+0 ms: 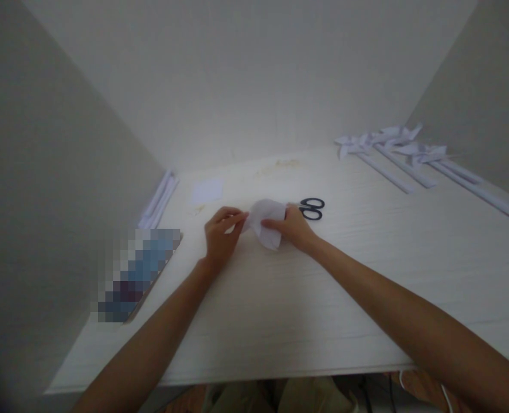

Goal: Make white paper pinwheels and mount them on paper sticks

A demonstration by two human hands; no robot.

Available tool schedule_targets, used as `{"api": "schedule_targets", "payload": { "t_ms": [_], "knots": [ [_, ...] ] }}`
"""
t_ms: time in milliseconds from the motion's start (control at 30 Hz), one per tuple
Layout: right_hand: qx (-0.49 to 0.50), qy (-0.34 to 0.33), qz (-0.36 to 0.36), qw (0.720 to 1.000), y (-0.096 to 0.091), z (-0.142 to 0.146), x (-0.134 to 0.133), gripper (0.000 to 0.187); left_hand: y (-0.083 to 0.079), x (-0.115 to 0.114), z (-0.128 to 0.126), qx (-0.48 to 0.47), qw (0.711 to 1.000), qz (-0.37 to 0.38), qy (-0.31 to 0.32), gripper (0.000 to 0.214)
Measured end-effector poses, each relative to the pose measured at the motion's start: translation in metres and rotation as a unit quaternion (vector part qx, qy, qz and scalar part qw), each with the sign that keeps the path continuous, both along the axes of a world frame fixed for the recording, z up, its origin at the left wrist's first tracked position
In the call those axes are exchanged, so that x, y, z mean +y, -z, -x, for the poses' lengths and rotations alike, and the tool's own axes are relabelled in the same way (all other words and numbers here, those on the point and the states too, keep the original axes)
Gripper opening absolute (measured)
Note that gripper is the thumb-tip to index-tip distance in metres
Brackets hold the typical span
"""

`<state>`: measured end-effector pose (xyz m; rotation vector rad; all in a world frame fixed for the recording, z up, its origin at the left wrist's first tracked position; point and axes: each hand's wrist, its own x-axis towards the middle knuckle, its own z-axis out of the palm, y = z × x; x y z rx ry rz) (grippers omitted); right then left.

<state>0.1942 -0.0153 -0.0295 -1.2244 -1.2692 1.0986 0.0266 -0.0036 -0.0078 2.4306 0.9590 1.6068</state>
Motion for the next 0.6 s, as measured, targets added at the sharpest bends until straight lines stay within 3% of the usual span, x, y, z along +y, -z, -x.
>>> {"api": "schedule_targets", "payload": {
  "t_ms": [67, 267, 467, 600],
  "knots": [
    [0.023, -0.006, 0.009, 1.0, 0.0002, 0.0002, 0.0004, 0.03, 0.0005, -0.0006, 0.0012, 0.022, 0.999, -0.04, -0.006, 0.01],
    [0.067, -0.026, 0.024, 0.997, -0.002, 0.001, -0.0006, 0.028, 0.0022, 0.0004, 0.0031, 0.012, 0.997, -0.062, -0.039, 0.013],
    [0.081, -0.044, 0.012, 0.996, -0.0039, 0.0007, -0.0014, 0.029, -0.001, 0.0005, 0.008, 0.143, 0.978, -0.151, -0.022, 0.018],
    [0.095, -0.061, 0.011, 0.994, -0.0053, 0.0012, -0.0018, 0.028, -0.0061, -0.0009, 0.0086, 0.212, 0.966, -0.144, -0.022, 0.012]
  ]
}}
